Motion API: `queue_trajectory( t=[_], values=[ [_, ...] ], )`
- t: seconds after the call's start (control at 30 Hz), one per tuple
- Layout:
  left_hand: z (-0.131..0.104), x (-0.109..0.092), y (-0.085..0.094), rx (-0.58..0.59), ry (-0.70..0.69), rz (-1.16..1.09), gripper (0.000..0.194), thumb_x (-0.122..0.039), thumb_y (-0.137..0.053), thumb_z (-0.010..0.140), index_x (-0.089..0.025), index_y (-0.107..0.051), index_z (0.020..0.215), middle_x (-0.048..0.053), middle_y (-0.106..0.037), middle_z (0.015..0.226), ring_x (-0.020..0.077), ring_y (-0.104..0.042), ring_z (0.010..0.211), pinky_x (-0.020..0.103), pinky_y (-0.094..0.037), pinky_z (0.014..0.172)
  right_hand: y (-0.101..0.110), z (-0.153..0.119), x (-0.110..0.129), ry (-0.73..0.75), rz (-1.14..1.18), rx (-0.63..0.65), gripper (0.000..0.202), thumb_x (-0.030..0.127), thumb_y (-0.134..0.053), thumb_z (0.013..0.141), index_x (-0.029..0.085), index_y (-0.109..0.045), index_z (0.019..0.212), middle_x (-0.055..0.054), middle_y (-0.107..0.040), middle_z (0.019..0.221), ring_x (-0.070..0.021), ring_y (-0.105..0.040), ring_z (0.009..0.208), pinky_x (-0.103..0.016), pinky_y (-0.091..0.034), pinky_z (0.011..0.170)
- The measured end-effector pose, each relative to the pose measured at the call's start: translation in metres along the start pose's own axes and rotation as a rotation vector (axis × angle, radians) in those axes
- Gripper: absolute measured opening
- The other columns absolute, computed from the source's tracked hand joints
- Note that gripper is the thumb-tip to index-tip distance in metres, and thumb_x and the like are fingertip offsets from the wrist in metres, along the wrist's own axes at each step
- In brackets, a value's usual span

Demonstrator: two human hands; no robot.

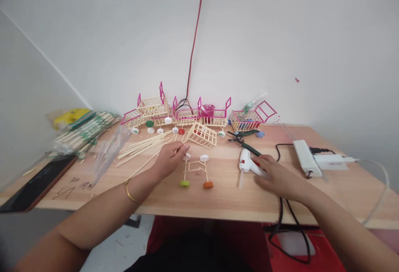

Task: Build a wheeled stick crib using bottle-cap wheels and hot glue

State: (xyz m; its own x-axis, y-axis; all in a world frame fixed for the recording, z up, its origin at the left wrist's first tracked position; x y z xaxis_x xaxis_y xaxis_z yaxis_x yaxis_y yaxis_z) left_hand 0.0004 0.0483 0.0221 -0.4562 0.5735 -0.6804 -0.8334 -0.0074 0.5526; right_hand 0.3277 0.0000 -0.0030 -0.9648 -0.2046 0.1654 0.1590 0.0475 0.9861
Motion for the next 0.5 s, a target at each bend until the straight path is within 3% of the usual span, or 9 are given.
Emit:
queue_trajectory(
  t=[0.13, 0.33, 0.5],
  values=[
    [0.000, 0.000, 0.000, -0.003, -0.003, 0.006, 0.044, -0.040, -0.043, 0.092, -0.016, -0.043, 0.056, -0.004, -0.043, 0.054, 0.0094, -0.042, 0.054, 0.023, -0.032, 0.056, 0.009, -0.001, 0.012, -0.118, -0.017, -0.026, 0.053, 0.022, -0.051, 0.070, 0.010, -0.058, 0.120, -0.016, -0.064, 0.110, -0.0279, -0.067, 0.087, -0.034, -0.051, 0.072],
    [0.001, -0.001, 0.001, -0.006, -0.005, -0.004, 0.043, -0.038, -0.043, 0.093, -0.017, -0.040, 0.055, -0.004, -0.041, 0.053, 0.0092, -0.042, 0.054, 0.022, -0.032, 0.055, 0.020, -0.021, 0.026, -0.114, 0.436, 0.038, 0.027, 0.034, -0.057, 0.076, 0.024, -0.059, 0.101, -0.003, -0.071, 0.087, -0.0254, -0.066, 0.080, -0.033, -0.052, 0.067],
    [0.000, -0.004, 0.001, 0.004, -0.017, 0.029, 0.042, -0.038, -0.046, 0.091, -0.016, -0.046, 0.055, -0.003, -0.045, 0.054, 0.0097, -0.044, 0.055, 0.023, -0.033, 0.057, 0.017, -0.043, 0.035, -0.237, 0.597, -0.212, 0.036, 0.053, -0.052, 0.080, 0.023, -0.063, 0.097, -0.005, -0.073, 0.093, -0.0257, -0.068, 0.089, -0.034, -0.055, 0.075]
  ],
)
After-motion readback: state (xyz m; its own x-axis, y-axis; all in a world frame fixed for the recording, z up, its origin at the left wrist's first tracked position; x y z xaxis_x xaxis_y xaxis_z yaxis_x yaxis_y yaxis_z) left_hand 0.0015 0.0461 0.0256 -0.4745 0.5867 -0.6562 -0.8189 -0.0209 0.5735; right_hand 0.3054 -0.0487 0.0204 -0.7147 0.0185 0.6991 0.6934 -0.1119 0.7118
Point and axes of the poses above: each hand's wrist, its own z-axis towards the middle knuckle, its own y-axis out of the back of the hand, x = y × z, the point moved 4 cm from there along z, towards the middle knuckle
